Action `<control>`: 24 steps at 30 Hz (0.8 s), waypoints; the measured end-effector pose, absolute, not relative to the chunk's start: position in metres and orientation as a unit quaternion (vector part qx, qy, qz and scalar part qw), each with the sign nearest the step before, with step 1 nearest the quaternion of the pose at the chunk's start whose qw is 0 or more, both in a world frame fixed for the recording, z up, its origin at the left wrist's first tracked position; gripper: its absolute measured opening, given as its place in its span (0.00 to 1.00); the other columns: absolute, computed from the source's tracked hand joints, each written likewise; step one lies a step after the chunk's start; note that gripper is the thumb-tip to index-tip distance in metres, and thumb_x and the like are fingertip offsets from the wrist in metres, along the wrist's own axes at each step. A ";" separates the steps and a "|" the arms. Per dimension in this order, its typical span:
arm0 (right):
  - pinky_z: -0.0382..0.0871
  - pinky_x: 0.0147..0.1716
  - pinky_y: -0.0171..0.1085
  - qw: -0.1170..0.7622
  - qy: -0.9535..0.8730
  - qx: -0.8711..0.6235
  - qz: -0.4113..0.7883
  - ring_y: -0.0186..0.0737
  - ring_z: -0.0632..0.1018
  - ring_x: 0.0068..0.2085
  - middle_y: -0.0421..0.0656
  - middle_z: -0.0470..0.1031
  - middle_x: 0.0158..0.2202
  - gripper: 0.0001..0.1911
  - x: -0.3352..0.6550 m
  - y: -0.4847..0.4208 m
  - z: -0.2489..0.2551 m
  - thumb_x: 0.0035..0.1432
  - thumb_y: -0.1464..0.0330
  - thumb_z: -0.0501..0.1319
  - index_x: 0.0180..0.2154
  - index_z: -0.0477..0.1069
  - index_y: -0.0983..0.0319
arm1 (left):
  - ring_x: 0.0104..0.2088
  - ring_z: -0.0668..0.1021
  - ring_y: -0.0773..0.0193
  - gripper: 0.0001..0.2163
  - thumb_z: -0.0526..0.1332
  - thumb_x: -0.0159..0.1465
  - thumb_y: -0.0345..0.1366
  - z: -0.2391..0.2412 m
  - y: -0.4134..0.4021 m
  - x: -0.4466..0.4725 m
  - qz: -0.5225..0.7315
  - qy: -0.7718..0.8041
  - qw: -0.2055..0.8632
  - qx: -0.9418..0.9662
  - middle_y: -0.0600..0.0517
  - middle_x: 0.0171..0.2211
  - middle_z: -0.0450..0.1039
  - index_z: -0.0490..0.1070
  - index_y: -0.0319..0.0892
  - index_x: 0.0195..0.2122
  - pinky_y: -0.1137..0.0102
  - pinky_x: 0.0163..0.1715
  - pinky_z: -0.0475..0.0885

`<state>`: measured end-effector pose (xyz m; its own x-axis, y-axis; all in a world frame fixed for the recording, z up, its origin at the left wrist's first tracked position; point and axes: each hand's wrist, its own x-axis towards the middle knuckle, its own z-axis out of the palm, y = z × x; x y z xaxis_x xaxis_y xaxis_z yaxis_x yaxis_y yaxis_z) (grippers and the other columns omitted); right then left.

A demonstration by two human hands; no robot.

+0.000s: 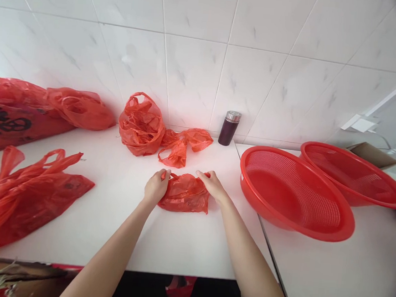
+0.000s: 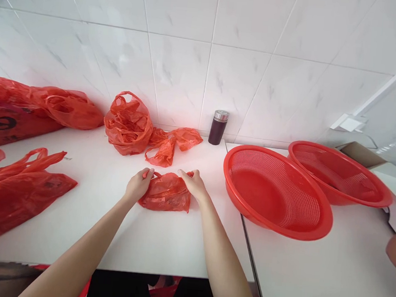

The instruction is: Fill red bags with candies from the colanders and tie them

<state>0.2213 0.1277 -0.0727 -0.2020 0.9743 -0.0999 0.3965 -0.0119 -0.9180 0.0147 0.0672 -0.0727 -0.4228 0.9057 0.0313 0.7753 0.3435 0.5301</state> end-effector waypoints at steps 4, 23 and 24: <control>0.60 0.29 0.35 0.260 -0.660 -0.592 0.382 0.40 0.73 0.32 0.38 0.72 0.31 0.25 0.209 0.131 -0.073 0.45 0.47 0.65 0.33 0.59 0.57 | 0.35 0.78 0.61 0.23 0.45 0.68 0.54 -0.068 0.078 0.025 0.241 0.803 0.148 0.525 0.47 0.37 0.76 0.68 0.40 0.45 0.64 0.35 0.70; 0.56 0.27 0.34 0.198 -0.711 -0.619 0.268 0.38 0.75 0.32 0.35 0.74 0.32 0.16 0.202 0.121 -0.079 0.54 0.56 0.63 0.37 0.58 0.55 | 0.38 0.79 0.52 0.14 0.54 0.65 0.47 -0.079 0.076 0.039 0.183 0.789 0.105 0.576 0.43 0.38 0.78 0.65 0.42 0.42 0.65 0.34 0.68; 0.56 0.27 0.34 0.199 -0.712 -0.619 0.267 0.37 0.75 0.32 0.35 0.73 0.32 0.16 0.202 0.120 -0.079 0.54 0.56 0.63 0.36 0.58 0.55 | 0.38 0.79 0.52 0.14 0.54 0.65 0.47 -0.079 0.076 0.039 0.184 0.789 0.104 0.577 0.43 0.39 0.78 0.65 0.41 0.42 0.64 0.34 0.68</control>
<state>0.2023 0.1204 -0.0790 -0.1548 0.9869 -0.0465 0.7745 0.0920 -0.6258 0.0392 0.0757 -0.0792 -0.3130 0.9486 0.0470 0.8719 0.2673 0.4102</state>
